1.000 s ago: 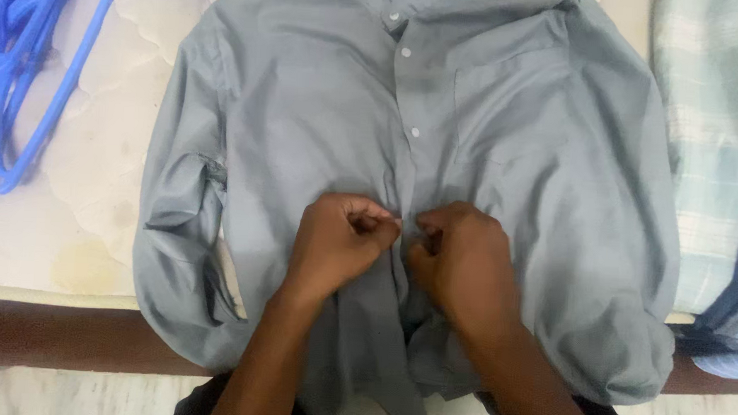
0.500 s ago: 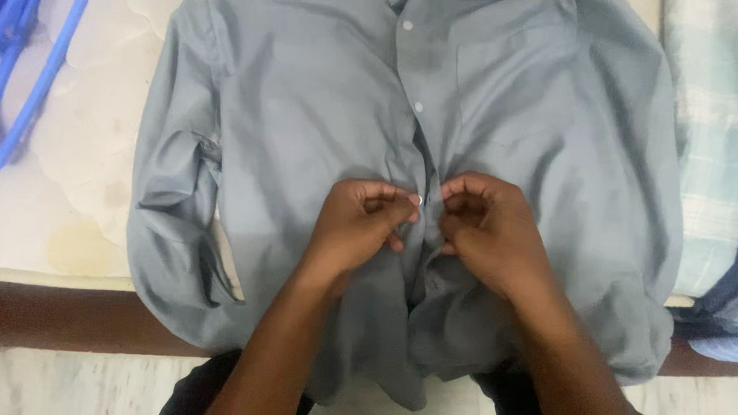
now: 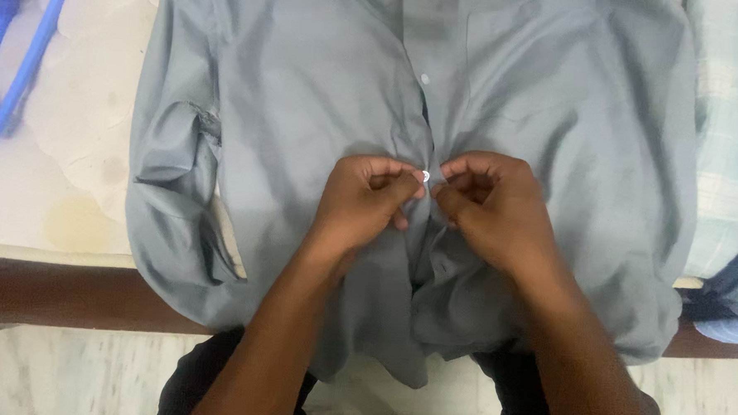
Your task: The person buttons a gray shirt on a hanger, then hangs it in a wardrobe. They then button a blue striped shirt on a hanger. The shirts are handled one at a time on a bed surface.
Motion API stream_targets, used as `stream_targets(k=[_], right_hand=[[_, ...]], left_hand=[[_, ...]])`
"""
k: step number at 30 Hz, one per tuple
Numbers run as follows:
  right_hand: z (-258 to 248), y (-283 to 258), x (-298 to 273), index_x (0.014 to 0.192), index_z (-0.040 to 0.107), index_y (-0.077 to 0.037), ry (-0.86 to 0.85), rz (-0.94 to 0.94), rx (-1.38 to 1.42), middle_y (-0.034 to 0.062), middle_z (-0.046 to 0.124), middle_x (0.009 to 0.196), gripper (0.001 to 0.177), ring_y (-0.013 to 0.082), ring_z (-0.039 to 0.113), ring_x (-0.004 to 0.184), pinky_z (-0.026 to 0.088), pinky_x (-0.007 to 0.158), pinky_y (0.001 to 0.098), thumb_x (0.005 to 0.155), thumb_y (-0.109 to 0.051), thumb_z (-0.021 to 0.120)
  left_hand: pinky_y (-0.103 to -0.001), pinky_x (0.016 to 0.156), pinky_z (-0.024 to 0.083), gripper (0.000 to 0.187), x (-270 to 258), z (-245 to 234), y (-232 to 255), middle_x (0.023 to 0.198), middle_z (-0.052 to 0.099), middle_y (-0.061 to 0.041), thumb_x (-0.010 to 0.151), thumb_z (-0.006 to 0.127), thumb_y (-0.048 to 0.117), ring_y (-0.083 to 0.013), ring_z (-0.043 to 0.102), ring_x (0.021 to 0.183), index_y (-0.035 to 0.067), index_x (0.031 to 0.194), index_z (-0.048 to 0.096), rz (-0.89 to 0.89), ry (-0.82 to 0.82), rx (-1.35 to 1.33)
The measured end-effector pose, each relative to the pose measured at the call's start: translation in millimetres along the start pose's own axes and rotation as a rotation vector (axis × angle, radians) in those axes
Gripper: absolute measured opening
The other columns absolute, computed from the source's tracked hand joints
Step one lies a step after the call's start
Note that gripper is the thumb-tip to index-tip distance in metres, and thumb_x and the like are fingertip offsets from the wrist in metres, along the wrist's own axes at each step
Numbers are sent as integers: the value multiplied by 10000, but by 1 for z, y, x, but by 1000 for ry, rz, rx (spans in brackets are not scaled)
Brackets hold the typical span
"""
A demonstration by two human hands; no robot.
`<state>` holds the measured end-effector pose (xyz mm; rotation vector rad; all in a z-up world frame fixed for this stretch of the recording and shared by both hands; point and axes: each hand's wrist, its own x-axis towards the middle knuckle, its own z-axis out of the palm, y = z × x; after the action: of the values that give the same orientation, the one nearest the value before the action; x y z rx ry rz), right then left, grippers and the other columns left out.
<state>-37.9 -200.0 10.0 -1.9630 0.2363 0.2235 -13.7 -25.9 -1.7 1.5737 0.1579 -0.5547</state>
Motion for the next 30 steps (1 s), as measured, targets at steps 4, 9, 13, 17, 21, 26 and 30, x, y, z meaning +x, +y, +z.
stream_targets(k=[4, 9, 13, 17, 21, 26, 30], right_hand=[[1, -2, -2, 997, 774, -9, -19, -28, -2, 64, 741, 744, 124, 103, 649, 604, 511, 539, 253, 893, -26, 707], [1, -4, -4, 973, 802, -48, 16, -29, -77, 54, 779, 757, 137, 87, 696, 624, 537, 551, 240, 865, -27, 721], [1, -5, -5, 967, 818, -76, 42, -108, -172, 50, 793, 787, 155, 111, 732, 654, 566, 579, 255, 833, -37, 752], [1, -8, -9, 970, 808, -70, 38, -287, -325, 80, 773, 844, 182, 159, 745, 692, 586, 637, 279, 792, -50, 777], [0, -15, -14, 992, 795, -59, 22, -292, -336, 96, 757, 875, 243, 182, 744, 705, 584, 655, 290, 749, -51, 783], [-2, -14, -14, 982, 792, -25, -12, -343, -303, 107, 744, 863, 263, 184, 725, 708, 579, 656, 299, 719, -26, 777], [-2, -10, -10, 1012, 799, -39, -25, -193, -196, 84, 762, 855, 200, 152, 710, 666, 577, 571, 276, 823, -56, 735]], left_hand=[[-239, 517, 532, 185, 2, 0, -2, 800, 757, -54, 898, 696, 124, -88, 616, 535, -11, 1000, 769, 13, -10, 11], [-234, 518, 531, 180, 4, 2, -6, 803, 760, -53, 911, 696, 128, -79, 633, 553, -16, 990, 770, 36, 12, -22], [-231, 523, 540, 178, 5, 1, -9, 820, 765, -57, 907, 695, 117, -73, 641, 571, -14, 999, 773, 40, 9, -25], [-237, 508, 544, 187, 8, 4, -15, 810, 765, -74, 893, 716, 124, -87, 652, 562, -25, 993, 770, 112, 28, -14], [-238, 499, 548, 200, 8, 5, -13, 788, 764, -73, 915, 713, 161, -88, 656, 542, -25, 953, 773, 93, 52, -13], [-243, 480, 510, 218, 3, 6, -9, 705, 739, -83, 919, 740, 196, -90, 631, 508, -18, 906, 780, 143, 89, 112], [-236, 488, 534, 172, 4, 6, -11, 698, 733, -25, 924, 656, 165, -68, 648, 506, 26, 941, 757, 175, 100, 197]])
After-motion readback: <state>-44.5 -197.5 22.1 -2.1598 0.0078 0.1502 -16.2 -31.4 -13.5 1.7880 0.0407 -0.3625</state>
